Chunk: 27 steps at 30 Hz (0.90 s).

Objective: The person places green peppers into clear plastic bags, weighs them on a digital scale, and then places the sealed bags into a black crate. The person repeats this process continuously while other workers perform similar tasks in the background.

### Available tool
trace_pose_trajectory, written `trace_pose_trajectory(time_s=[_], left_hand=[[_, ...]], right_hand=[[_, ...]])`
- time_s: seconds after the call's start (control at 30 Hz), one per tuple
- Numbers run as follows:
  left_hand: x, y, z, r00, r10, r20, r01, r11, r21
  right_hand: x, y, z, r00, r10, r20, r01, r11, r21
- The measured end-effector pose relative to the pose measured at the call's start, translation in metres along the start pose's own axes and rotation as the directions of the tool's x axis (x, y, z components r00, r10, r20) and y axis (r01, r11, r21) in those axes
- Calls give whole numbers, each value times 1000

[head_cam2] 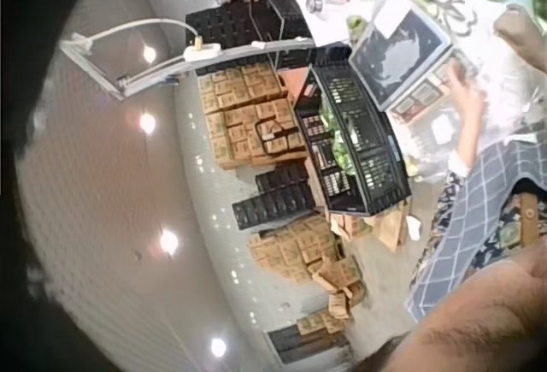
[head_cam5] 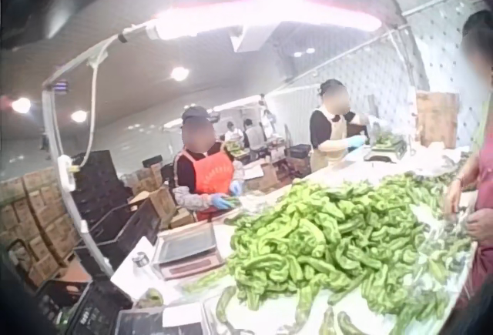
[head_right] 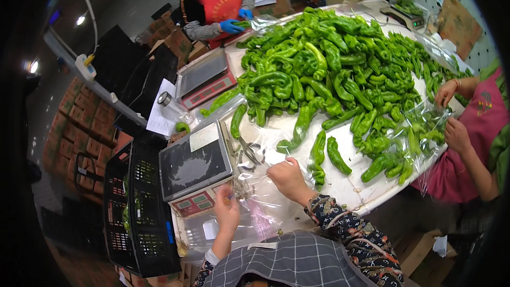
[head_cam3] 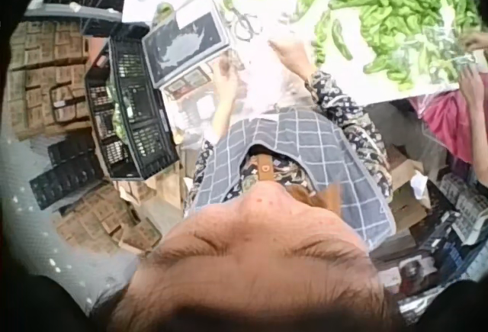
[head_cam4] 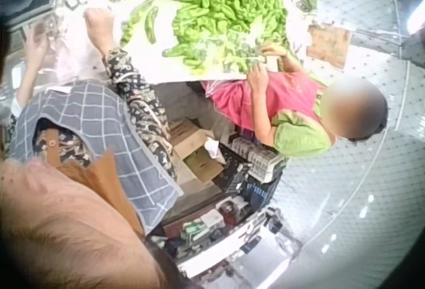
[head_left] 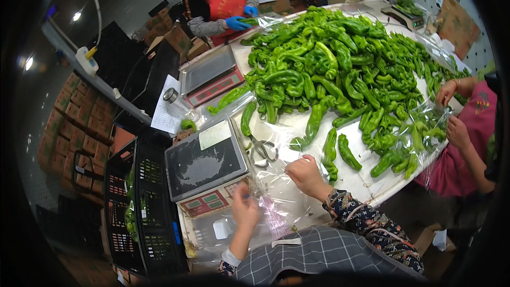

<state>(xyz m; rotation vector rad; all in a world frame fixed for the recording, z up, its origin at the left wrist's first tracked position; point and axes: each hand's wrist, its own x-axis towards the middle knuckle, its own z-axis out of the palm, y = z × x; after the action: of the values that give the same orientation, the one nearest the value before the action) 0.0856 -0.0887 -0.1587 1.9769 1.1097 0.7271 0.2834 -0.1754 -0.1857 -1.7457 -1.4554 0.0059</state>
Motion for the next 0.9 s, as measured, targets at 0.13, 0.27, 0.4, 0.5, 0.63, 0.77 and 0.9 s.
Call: trace_pose_trajectory(time_s=[0.13, 0.27, 0.4, 0.5, 0.63, 0.77, 0.9], left_hand=[[-2, 44, -7, 782, 614, 109, -568, 629, 531], [8, 49, 0, 909, 370, 194, -406, 679, 612], [15, 13, -10, 997, 71, 38, -80, 863, 499], [9, -6, -17, 999, 34, -13, -30, 967, 254], [-7, 5, -28, 982, 77, 171, -128, 940, 316], [-14, -20, -22, 951, 234, 201, -283, 921, 267], [-10, 5, -21, 978, 198, 62, -208, 938, 276]], right_hand=[[-4, -4, 7, 983, -179, 42, 183, 973, -139], [-12, -19, 8, 963, -250, 101, 252, 968, -14], [-16, -29, -24, 984, -133, 116, 109, 976, 186], [-35, 3, -36, 979, 138, -147, -139, 990, 5], [-64, 39, -43, 874, 469, -131, -487, 844, -225], [-81, 50, -52, 852, 521, -53, -520, 853, 40], [-98, 78, -68, 639, 769, -27, -577, 502, 645]])
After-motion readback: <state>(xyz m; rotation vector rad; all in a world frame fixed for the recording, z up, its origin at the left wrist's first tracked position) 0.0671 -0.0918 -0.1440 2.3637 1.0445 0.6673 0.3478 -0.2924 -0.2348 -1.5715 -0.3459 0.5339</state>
